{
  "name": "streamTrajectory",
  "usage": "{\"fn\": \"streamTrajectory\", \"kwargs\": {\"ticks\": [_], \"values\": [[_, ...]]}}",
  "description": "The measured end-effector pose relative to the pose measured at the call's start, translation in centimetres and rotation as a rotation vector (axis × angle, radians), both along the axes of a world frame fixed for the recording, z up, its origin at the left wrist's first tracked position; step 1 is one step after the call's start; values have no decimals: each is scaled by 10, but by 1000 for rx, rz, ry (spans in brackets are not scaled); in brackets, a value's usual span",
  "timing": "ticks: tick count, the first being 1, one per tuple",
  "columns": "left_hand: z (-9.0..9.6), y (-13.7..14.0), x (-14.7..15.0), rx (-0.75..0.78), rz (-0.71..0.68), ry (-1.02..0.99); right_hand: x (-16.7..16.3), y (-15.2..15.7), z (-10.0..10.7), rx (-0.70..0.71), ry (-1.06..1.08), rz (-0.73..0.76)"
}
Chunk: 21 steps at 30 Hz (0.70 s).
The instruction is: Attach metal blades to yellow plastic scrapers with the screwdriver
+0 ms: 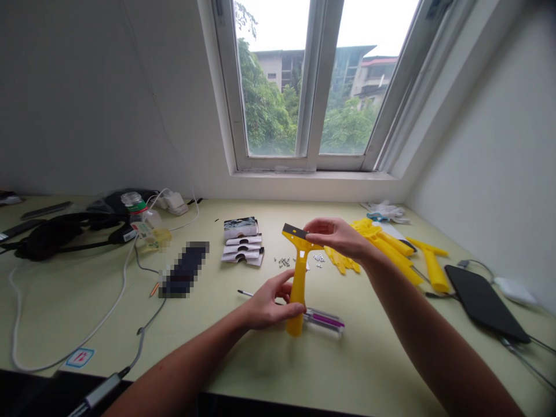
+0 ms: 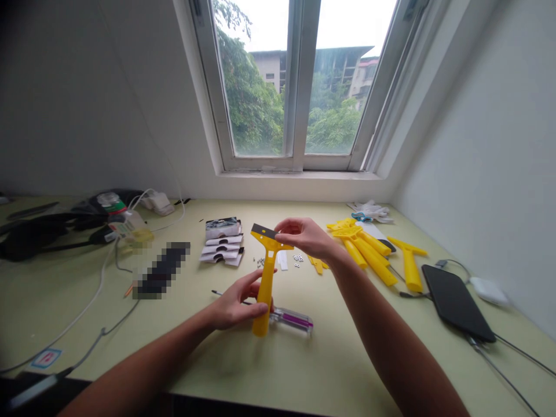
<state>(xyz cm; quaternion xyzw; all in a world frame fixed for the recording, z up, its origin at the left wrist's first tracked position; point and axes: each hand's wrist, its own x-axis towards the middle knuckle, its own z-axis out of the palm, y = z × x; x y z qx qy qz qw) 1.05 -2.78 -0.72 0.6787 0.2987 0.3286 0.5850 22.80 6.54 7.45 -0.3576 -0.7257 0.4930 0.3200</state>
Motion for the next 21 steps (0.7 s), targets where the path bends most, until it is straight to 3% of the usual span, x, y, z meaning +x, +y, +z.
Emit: {"fn": "streamTrajectory", "kwargs": {"ticks": [8, 17, 21], "values": [[-1, 0, 1, -31, -7, -30, 3, -4, 5, 62, -35, -18], [1, -3, 0, 18, -46, -22, 3, -11, 11, -4, -19, 67], [2, -5, 0, -54, -70, -142, -5, -21, 15, -6, -25, 78]]}}
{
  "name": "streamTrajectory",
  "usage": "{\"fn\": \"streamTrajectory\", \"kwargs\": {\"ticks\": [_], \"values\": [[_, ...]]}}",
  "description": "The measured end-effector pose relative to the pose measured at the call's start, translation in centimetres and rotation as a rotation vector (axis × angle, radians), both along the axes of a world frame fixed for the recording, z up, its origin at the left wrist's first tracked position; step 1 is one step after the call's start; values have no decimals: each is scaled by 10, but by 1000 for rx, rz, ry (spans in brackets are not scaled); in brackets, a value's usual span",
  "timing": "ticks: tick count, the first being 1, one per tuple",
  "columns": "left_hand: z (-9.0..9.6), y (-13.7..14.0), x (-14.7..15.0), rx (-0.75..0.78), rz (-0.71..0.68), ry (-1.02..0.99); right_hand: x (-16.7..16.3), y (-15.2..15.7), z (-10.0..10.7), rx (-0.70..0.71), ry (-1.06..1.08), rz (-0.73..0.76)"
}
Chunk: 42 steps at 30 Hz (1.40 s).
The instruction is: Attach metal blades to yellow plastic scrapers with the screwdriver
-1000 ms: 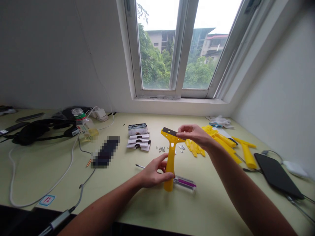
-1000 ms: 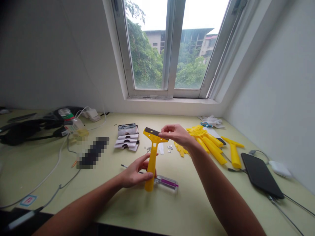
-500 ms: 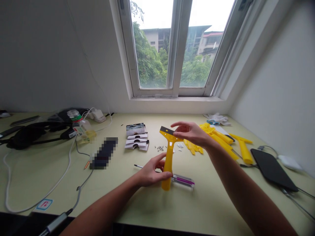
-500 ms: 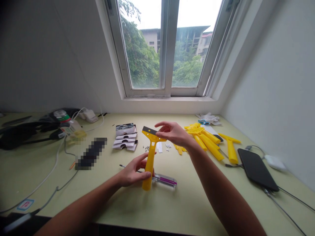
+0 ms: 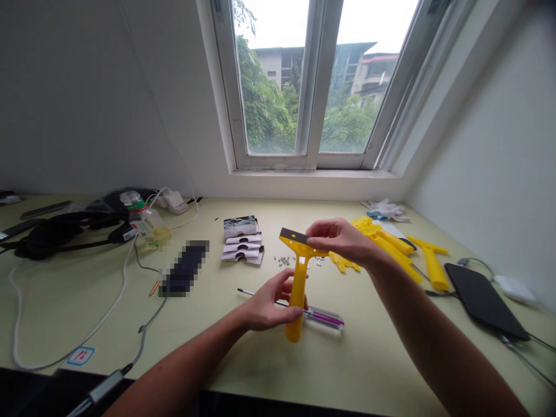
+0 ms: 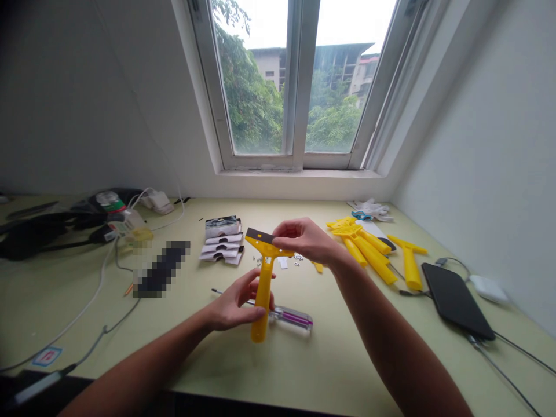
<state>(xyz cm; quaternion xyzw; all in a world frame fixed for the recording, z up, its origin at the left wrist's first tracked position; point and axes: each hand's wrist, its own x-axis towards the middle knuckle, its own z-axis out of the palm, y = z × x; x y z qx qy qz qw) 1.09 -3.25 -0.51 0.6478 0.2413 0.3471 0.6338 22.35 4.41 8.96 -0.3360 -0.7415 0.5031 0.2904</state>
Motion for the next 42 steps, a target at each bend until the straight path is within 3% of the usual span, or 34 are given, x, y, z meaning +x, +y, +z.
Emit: {"fn": "streamTrajectory", "kwargs": {"ticks": [4, 7, 12, 18, 21, 24, 27, 31, 36, 42], "values": [[2, 1, 2, -165, 6, -270, -17, -12, -3, 0, 3, -18], [3, 3, 3, -252, 101, -371, -30, -15, -14, -21, 4, 27], [4, 5, 7, -279, 368, -319, -43, -14, -32, -24, -27, 26], [10, 5, 6, -322, 427, -280, -39, -10, -22, -14, -49, 142], [11, 10, 3, -348, 504, -273, -23, 9, -23, 125, -126, 38], [8, 15, 0, -380, 578, -257, -2, 36, -44, 305, -359, -142], [5, 18, 0, -406, 596, -254, 11, 56, -75, 396, -652, -29], [4, 18, 1, -395, 613, -237, 10, 61, -100, 432, -788, 69], [6, 17, 1, -381, 635, -215, 12, 60, -85, 428, -777, -24], [4, 17, 0, -379, 624, -225, 59, 75, -56, 367, -932, -318]]}}
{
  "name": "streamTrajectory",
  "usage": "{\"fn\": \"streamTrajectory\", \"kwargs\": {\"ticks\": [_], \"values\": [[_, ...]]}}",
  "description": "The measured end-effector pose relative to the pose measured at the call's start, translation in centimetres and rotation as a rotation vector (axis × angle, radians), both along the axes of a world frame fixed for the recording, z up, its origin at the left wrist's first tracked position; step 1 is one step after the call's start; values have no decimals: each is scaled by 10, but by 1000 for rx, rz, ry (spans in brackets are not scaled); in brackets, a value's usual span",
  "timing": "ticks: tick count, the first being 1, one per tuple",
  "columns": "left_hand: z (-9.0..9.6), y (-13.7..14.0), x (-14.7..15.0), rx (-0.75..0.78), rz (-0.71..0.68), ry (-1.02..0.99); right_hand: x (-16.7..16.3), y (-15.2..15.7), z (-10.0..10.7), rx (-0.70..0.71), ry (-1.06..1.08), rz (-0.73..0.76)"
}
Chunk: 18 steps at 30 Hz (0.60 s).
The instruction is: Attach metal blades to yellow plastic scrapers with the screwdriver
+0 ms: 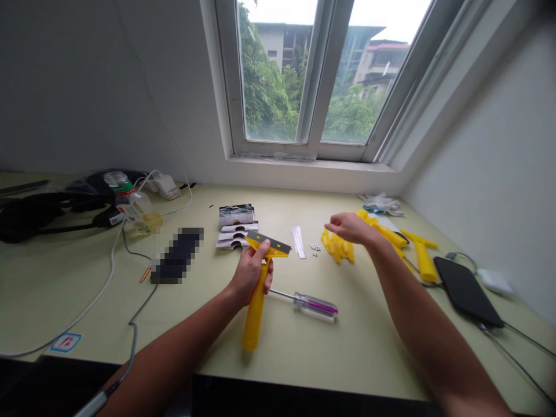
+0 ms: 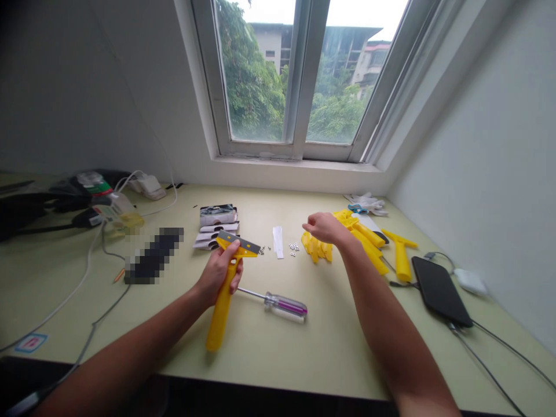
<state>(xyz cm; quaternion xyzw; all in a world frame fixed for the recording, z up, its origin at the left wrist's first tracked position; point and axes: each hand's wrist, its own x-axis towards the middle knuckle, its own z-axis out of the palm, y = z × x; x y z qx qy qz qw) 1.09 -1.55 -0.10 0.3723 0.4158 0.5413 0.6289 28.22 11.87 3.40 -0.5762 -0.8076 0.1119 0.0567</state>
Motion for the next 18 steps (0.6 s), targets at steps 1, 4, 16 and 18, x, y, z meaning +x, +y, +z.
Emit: {"fn": "streamTrajectory", "kwargs": {"ticks": [1, 4, 16, 18], "values": [[-1, 0, 0, 3, 0, 1, 8, 2, 1, -12, -20, -24], [-2, 0, 2, -7, -9, -1, 22, 4, -3, -104, -68, -50], [-4, -2, 5, -41, -39, 19, 24, 14, -22, -261, -148, -65], [-5, -1, 5, -42, -60, 12, 26, 14, -22, -257, -143, -54]]}}
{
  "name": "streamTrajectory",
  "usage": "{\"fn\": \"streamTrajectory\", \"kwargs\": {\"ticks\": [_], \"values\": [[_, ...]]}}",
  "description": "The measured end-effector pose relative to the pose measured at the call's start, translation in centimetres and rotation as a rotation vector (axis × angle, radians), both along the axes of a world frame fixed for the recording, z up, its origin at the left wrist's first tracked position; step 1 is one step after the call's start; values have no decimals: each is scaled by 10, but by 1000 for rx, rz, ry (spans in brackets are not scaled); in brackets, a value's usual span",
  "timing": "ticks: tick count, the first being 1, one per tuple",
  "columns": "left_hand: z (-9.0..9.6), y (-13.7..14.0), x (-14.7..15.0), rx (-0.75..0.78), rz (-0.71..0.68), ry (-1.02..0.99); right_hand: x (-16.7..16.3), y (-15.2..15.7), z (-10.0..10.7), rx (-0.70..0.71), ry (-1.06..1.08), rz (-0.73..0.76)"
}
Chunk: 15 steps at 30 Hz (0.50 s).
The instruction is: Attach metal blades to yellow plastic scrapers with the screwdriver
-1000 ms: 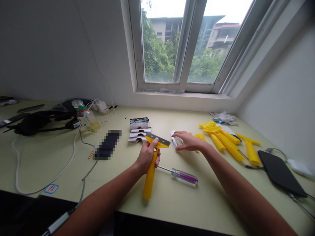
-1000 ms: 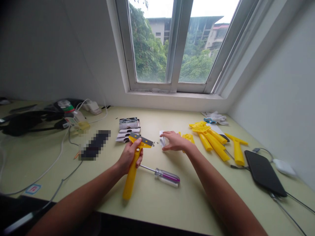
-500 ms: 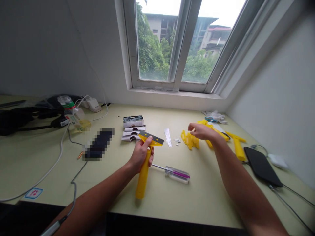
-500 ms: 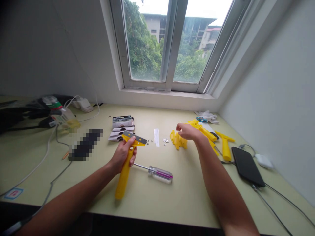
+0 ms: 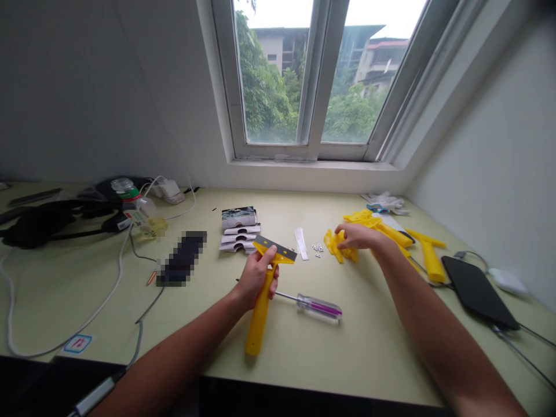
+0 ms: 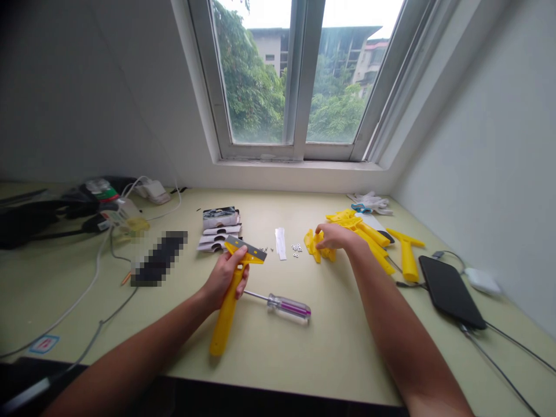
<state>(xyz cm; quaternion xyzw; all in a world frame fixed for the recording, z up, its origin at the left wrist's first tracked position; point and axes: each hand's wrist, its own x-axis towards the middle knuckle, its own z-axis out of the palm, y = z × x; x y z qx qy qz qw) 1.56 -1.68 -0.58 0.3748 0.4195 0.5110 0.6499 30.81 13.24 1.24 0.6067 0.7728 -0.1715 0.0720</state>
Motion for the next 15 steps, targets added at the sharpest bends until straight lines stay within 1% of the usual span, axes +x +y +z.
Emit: {"fn": "streamTrajectory", "kwargs": {"ticks": [4, 7, 10, 15], "values": [[-2, 2, -1, -12, -38, -21, 1, -1, 3, 26, 29, 18], [-3, 2, -1, -22, -62, -21, 2, -1, 3, 5, 51, 37], [-2, 2, -1, -43, -77, -18, 5, 1, -1, -34, 66, 73], [-2, 3, -1, -87, -80, -14, 6, 6, -9, -27, 61, 107]]}}
